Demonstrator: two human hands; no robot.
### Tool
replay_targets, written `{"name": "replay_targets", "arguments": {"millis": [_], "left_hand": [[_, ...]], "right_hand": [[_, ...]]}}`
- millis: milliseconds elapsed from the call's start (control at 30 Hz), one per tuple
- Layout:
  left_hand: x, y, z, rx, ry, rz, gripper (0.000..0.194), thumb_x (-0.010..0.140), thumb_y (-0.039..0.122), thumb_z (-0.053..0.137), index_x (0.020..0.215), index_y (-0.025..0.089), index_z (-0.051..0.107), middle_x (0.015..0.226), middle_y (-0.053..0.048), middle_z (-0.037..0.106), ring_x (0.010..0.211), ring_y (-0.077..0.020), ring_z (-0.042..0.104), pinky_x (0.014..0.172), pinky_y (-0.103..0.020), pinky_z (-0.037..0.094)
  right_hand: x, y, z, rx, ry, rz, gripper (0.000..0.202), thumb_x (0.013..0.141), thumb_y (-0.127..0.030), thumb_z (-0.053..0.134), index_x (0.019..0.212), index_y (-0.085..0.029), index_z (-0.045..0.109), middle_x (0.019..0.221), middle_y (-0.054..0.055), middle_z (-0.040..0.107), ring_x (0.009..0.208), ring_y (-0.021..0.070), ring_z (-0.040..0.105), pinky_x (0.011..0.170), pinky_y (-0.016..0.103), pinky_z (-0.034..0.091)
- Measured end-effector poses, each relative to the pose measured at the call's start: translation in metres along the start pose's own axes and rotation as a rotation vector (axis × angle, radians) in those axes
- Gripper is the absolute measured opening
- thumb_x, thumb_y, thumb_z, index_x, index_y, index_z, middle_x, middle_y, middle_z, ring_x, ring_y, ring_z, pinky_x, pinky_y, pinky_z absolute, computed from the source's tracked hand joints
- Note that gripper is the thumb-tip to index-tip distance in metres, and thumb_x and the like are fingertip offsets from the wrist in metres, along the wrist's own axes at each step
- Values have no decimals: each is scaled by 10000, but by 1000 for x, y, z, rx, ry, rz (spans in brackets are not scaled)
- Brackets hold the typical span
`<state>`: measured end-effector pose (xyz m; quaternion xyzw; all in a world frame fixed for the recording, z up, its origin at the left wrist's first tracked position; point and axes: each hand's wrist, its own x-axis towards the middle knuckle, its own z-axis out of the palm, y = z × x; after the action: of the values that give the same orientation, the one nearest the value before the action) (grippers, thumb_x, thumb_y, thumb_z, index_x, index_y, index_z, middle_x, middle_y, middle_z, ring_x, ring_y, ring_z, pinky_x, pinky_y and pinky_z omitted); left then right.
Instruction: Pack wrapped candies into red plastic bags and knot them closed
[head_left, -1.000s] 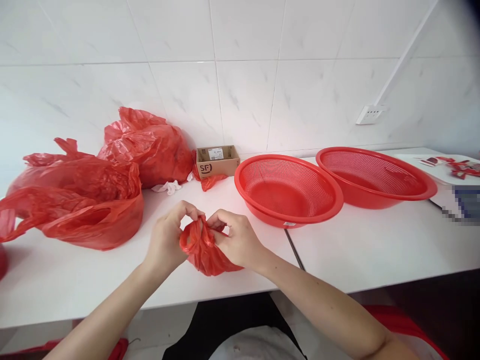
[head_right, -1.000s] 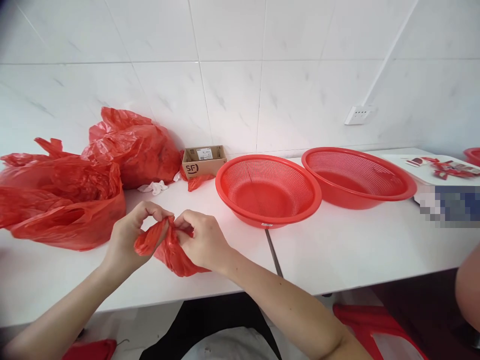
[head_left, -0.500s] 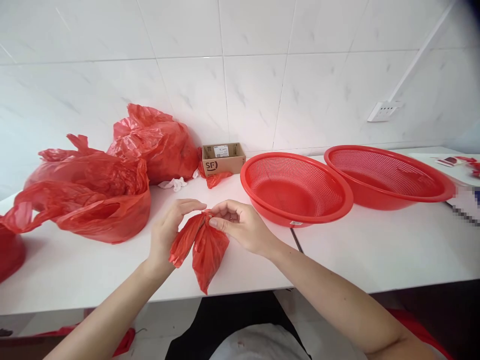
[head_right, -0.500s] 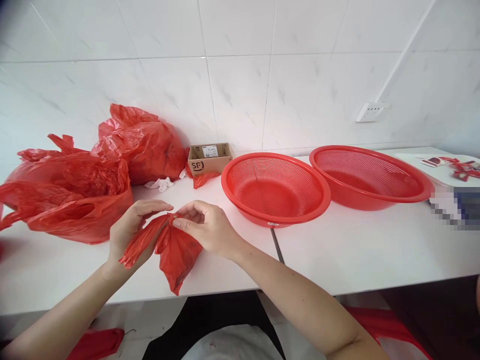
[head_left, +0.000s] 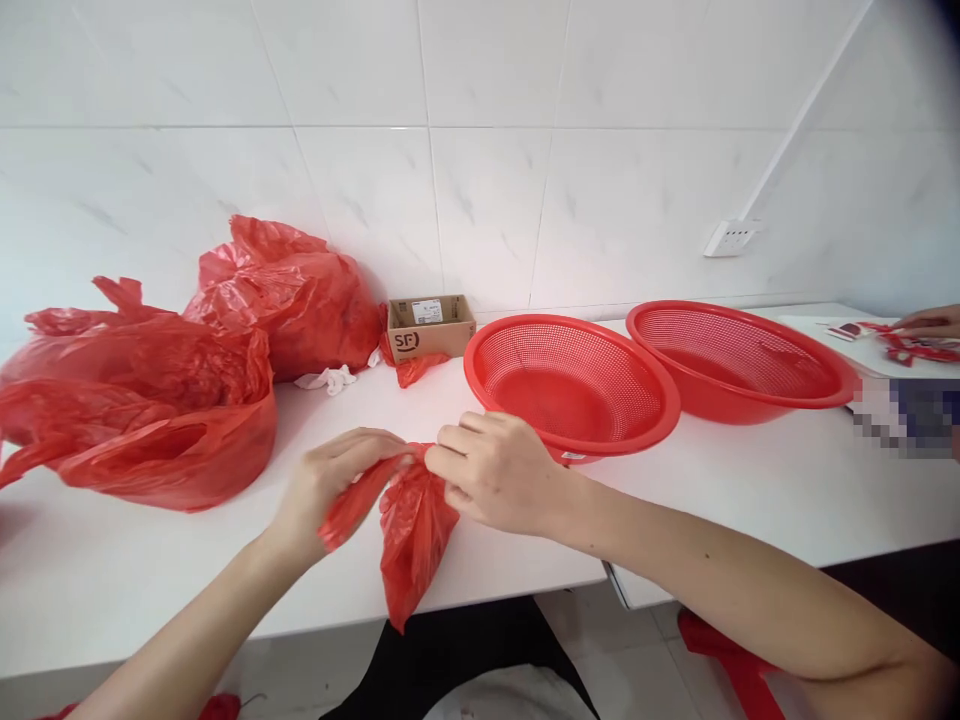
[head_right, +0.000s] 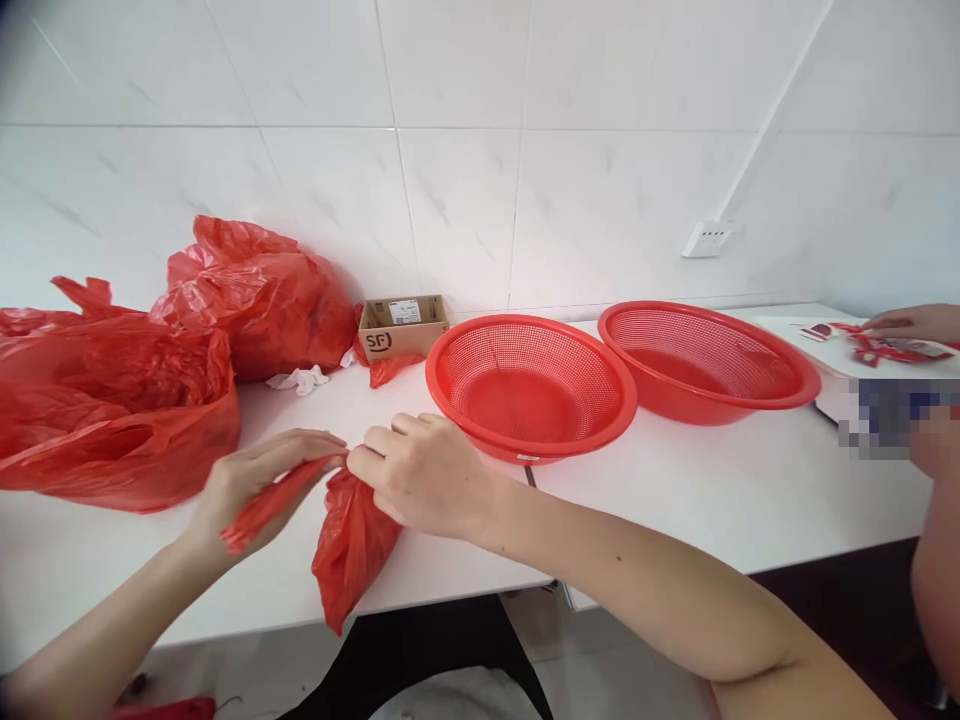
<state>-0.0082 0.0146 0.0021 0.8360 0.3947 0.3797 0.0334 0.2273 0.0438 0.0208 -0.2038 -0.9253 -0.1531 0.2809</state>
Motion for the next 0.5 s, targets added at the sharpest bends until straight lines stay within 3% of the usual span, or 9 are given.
{"name": "replay_targets", "arguments": {"millis": [133, 200, 267, 367, 433, 500], "left_hand": [[-6, -10, -1, -14, 27, -151, 116, 886, 296, 619, 938, 246, 710, 1016, -48, 744, 897, -193, 716, 810, -257, 549], [-7, -11, -1, -48, 6, -307, 179, 894, 384, 599, 961, 258, 708, 1008, -36, 747, 893, -193, 719, 787, -238, 556], [-6, -9, -3, -60, 15, -452, 250, 900, 466, 564, 965, 267, 699, 980, -23, 750, 908, -199, 716, 786, -230, 562], [-6, -6, -7, -71, -1, -542, 321, 914, 525, 489, 983, 277, 682, 1022, -18, 740, 1007, -218, 696, 879, -262, 564], [-12, -5, -6, -92, -40, -578, 362, 921, 536, 453, 1077, 287, 663, 1153, -28, 713, 1132, -249, 655, 960, -325, 548], [-25, -6, 2, -107, -87, -602, 433, 898, 551, 481, 1231, 300, 602, 1326, -50, 638, 1279, -301, 560, 1024, -428, 513]], "right_hand": [[-5, -14, -4, 161, -188, 111, 91, 807, -127, 559, 855, -160, 629, 837, 23, 659, 672, 155, 503, 572, 293, 317], [-7, -18, -9, 265, -198, 184, 68, 826, -130, 560, 832, -164, 619, 817, 12, 661, 653, 141, 520, 565, 278, 336], [-13, -10, -23, 401, -126, 289, 69, 860, -152, 563, 826, -178, 618, 811, -8, 664, 666, 122, 561, 583, 247, 383], [-44, 37, -52, 417, 173, 532, 102, 913, -232, 553, 947, -212, 647, 945, 3, 696, 848, 135, 639, 746, 237, 476], [-82, 85, -67, 152, 389, 755, 178, 934, -278, 527, 1041, -219, 656, 1049, 46, 703, 993, 183, 640, 892, 306, 481], [-129, 134, -69, -198, 389, 980, 294, 919, -303, 528, 1164, -184, 639, 1199, 123, 666, 1148, 277, 580, 1001, 442, 429]]}}
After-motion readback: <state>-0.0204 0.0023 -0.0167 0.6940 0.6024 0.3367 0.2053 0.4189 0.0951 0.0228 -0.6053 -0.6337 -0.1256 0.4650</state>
